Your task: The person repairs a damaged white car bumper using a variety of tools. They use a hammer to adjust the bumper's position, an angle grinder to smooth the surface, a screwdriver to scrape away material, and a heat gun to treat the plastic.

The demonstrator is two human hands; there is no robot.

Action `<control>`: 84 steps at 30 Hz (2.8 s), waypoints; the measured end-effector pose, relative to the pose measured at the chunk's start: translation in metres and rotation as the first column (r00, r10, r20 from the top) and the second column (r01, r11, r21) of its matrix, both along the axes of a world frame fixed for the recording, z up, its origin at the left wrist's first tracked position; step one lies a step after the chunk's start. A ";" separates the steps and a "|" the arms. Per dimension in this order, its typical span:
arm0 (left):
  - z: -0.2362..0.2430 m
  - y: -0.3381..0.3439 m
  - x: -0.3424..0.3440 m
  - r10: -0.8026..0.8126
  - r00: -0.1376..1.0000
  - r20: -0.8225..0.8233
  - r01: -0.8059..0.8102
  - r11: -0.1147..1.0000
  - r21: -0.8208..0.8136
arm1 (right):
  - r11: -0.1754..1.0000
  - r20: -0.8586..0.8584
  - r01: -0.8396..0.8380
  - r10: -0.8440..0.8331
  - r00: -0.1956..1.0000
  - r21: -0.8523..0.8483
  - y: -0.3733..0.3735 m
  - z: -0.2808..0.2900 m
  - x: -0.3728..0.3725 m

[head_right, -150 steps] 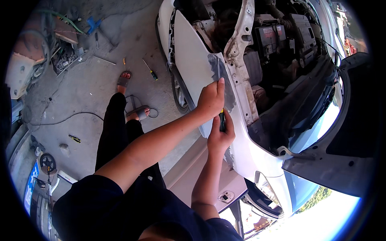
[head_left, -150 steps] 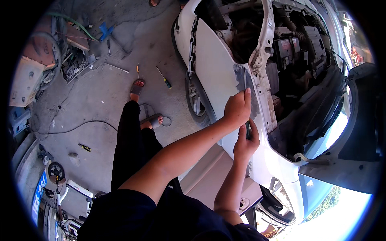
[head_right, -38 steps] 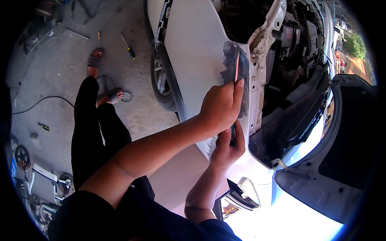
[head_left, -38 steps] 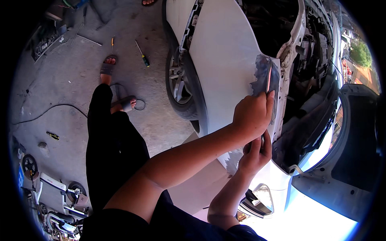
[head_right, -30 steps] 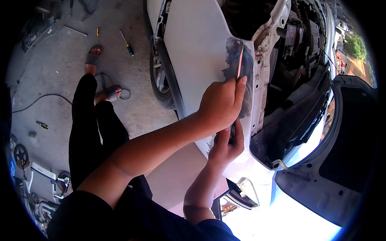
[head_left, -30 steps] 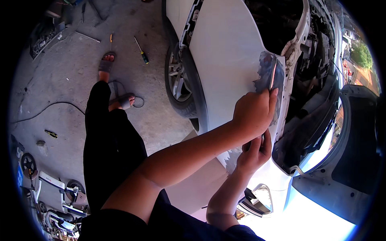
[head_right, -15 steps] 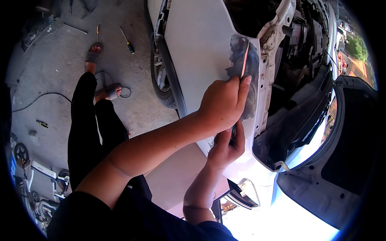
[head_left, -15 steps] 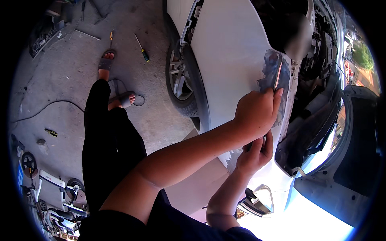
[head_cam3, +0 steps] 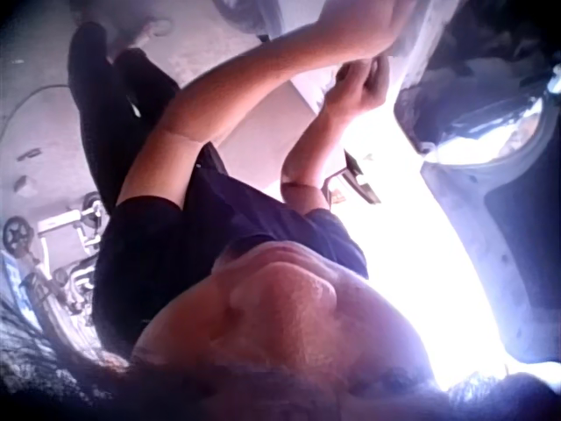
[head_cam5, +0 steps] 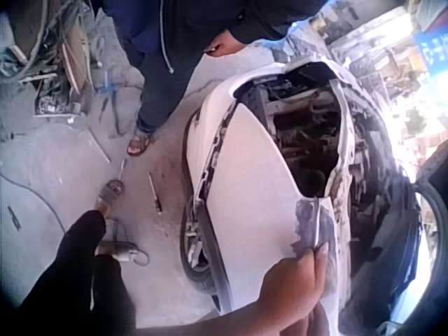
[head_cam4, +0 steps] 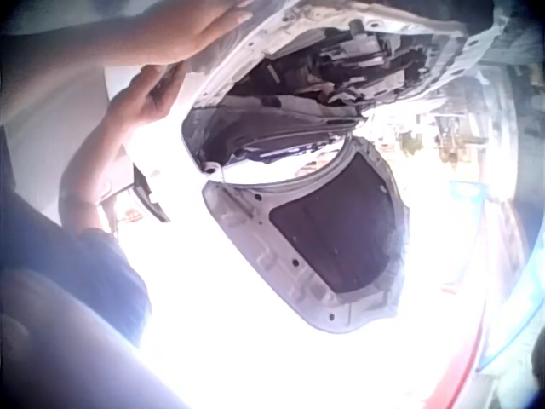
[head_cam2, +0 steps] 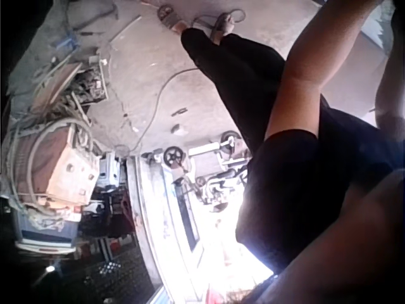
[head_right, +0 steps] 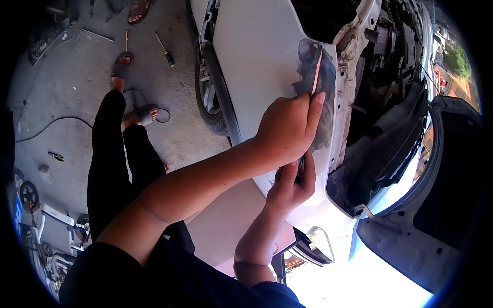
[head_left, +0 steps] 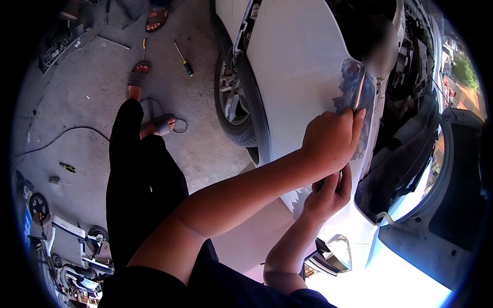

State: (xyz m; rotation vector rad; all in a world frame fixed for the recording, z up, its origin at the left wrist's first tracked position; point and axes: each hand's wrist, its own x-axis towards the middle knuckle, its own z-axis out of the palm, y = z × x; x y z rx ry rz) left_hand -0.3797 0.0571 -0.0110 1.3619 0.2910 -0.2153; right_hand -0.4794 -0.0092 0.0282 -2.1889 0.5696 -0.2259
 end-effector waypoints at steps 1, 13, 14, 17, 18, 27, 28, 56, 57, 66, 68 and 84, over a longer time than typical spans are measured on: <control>-0.001 0.002 0.006 -0.005 1.000 0.001 0.005 1.000 -0.001 | 1.000 0.005 0.008 -0.008 1.000 0.016 0.002 -0.002 0.005; 0.001 -0.004 -0.001 0.028 0.999 -0.021 -0.029 0.999 -0.031 | 1.000 -0.065 -0.023 0.023 0.998 -0.001 -0.007 0.011 0.001; 0.001 -0.006 -0.001 0.030 0.999 -0.014 -0.030 0.999 -0.030 | 0.999 -0.067 -0.041 0.040 0.997 -0.007 -0.010 0.012 0.001; 0.002 -0.011 -0.007 0.044 0.999 -0.021 -0.045 0.998 -0.032 | 0.997 -0.084 -0.063 0.060 0.995 -0.033 -0.019 0.015 -0.008; 0.002 -0.011 -0.003 0.054 0.998 -0.017 -0.055 0.998 -0.033 | 0.998 -0.080 -0.047 0.044 0.996 -0.029 -0.017 0.015 -0.005; 0.003 -0.009 0.004 0.091 0.996 0.001 -0.091 0.995 -0.046 | 0.999 -0.080 -0.036 0.034 0.996 -0.014 -0.011 0.015 0.009; 0.004 -0.007 0.004 0.080 0.997 -0.010 -0.080 0.996 -0.047 | 0.999 -0.085 -0.046 0.045 0.995 0.001 -0.010 0.015 0.013; 0.003 -0.006 0.001 0.055 0.998 -0.005 -0.055 0.997 -0.061 | 1.000 -0.045 0.003 -0.004 0.999 -0.031 -0.008 0.016 0.007; 0.003 -0.007 0.001 0.050 0.999 -0.008 -0.050 0.998 -0.045 | 1.000 -0.042 0.006 -0.008 0.999 -0.027 -0.009 0.014 0.005; 0.007 -0.012 -0.001 0.108 0.994 -0.035 -0.110 0.992 -0.060 | 1.000 -0.066 -0.006 0.006 0.998 -0.010 -0.020 0.020 0.004; 0.007 -0.012 0.002 0.114 0.993 -0.024 -0.115 0.993 -0.041 | 0.999 -0.072 -0.031 0.028 0.997 -0.032 -0.015 0.022 0.011; 0.012 -0.011 0.000 0.053 0.995 -0.083 -0.053 0.999 -0.001 | 0.932 -0.158 0.051 0.007 0.987 0.360 -0.020 0.035 0.018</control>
